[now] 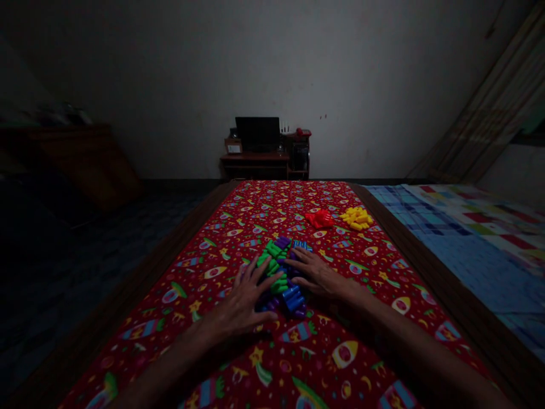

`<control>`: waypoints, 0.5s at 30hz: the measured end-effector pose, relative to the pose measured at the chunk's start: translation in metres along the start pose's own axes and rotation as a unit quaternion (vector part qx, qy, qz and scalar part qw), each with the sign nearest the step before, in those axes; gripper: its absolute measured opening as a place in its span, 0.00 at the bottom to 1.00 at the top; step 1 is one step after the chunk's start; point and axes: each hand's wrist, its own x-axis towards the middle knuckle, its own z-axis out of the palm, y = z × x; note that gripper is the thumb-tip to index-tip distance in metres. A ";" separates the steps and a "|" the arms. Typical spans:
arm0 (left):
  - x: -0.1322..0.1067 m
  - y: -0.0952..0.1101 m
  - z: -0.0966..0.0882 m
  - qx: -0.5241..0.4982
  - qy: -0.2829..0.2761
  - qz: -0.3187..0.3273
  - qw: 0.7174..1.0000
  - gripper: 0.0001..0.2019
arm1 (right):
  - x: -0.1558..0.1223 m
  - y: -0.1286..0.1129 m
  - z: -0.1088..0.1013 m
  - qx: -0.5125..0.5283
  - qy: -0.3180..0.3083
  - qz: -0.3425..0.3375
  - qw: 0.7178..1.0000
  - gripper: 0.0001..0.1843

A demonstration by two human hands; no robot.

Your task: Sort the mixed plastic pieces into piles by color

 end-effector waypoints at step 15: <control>0.059 -0.003 0.009 0.031 0.017 -0.037 0.999 0.21 | 0.001 0.019 0.005 0.019 0.146 0.091 0.985 0.16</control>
